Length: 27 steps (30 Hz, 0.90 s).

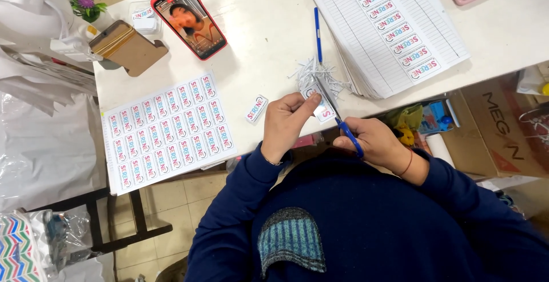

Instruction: Cutting out small rectangular labels from a printed sheet using scissors.

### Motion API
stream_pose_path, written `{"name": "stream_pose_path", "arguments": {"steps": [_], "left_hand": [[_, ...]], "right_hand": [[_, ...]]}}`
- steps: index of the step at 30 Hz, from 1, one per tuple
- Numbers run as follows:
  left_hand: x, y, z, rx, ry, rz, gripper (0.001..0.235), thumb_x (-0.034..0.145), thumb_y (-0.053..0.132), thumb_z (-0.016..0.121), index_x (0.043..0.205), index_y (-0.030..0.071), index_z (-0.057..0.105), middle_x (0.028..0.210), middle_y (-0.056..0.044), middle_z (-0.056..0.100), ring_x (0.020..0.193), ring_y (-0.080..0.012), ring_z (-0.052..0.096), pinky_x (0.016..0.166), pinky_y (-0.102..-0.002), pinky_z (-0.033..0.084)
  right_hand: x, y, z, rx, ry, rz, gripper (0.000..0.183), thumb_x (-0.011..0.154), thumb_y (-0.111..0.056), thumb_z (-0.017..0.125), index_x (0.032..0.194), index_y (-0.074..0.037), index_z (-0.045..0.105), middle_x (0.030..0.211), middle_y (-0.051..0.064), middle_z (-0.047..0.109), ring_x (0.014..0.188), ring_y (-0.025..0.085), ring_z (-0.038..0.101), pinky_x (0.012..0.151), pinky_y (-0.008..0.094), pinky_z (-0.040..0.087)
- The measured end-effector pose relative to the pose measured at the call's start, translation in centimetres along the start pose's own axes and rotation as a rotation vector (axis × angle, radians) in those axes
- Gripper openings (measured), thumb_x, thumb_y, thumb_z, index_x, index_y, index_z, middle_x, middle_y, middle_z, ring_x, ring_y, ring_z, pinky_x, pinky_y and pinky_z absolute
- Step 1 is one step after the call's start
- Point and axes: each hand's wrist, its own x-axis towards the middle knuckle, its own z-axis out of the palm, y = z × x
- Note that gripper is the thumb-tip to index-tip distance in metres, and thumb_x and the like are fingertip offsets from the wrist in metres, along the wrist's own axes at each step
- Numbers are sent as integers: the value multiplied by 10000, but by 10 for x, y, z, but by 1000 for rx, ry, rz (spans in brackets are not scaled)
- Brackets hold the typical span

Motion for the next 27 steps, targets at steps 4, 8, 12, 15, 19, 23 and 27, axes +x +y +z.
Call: {"name": "stream_pose_path", "arguments": {"steps": [4, 8, 12, 15, 19, 23, 27], "left_hand": [[3, 0, 1, 12, 3, 3, 347, 957, 285, 737, 772, -7, 731, 558, 54, 536, 553, -14, 398, 502, -233, 293], [8, 0, 3, -16, -12, -11, 334, 960, 270, 739, 781, -12, 738, 584, 40, 568, 570, -16, 418, 513, -226, 311], [12, 0, 6, -34, -15, -21, 310, 950, 263, 741, 804, -11, 751, 613, 27, 620, 588, -15, 455, 528, -219, 344], [15, -2, 6, -47, -25, -10, 321, 953, 267, 742, 797, -13, 751, 617, 16, 626, 590, -20, 466, 531, -218, 354], [21, -5, 7, -31, -24, -39, 329, 960, 260, 748, 817, -36, 763, 640, -25, 668, 598, -40, 529, 546, -209, 392], [24, -15, 8, -293, 0, -3, 284, 953, 250, 715, 1049, -15, 746, 840, -32, 752, 755, -50, 673, 693, -205, 559], [19, -11, 8, -131, -6, -28, 299, 979, 238, 719, 1037, -51, 771, 800, -64, 748, 727, -62, 641, 649, -205, 501]], "right_hand": [[1, -3, -2, 22, 9, 3, 506, 859, -574, 672, 804, -72, 634, 615, 91, 616, 575, 266, 607, 566, 373, 484], [2, -5, -6, 73, 10, 60, 464, 845, -539, 701, 827, -77, 676, 598, 84, 623, 550, 230, 609, 560, 353, 492], [2, -4, -8, 75, 33, 71, 446, 837, -519, 721, 842, -73, 699, 603, 82, 630, 551, 216, 617, 559, 343, 494], [4, -2, -9, 93, 46, 74, 420, 834, -500, 729, 861, -81, 718, 607, 75, 638, 547, 204, 624, 550, 338, 493], [6, -2, -9, 94, 39, 141, 411, 828, -487, 747, 844, -77, 719, 585, 84, 639, 530, 207, 624, 540, 340, 494], [7, -1, -9, 77, 41, 95, 397, 823, -481, 750, 848, -85, 729, 601, 72, 648, 540, 196, 632, 540, 335, 495], [10, -5, -10, 53, 6, 84, 462, 844, -536, 705, 823, -75, 675, 622, 84, 640, 571, 233, 624, 576, 355, 497]]}}
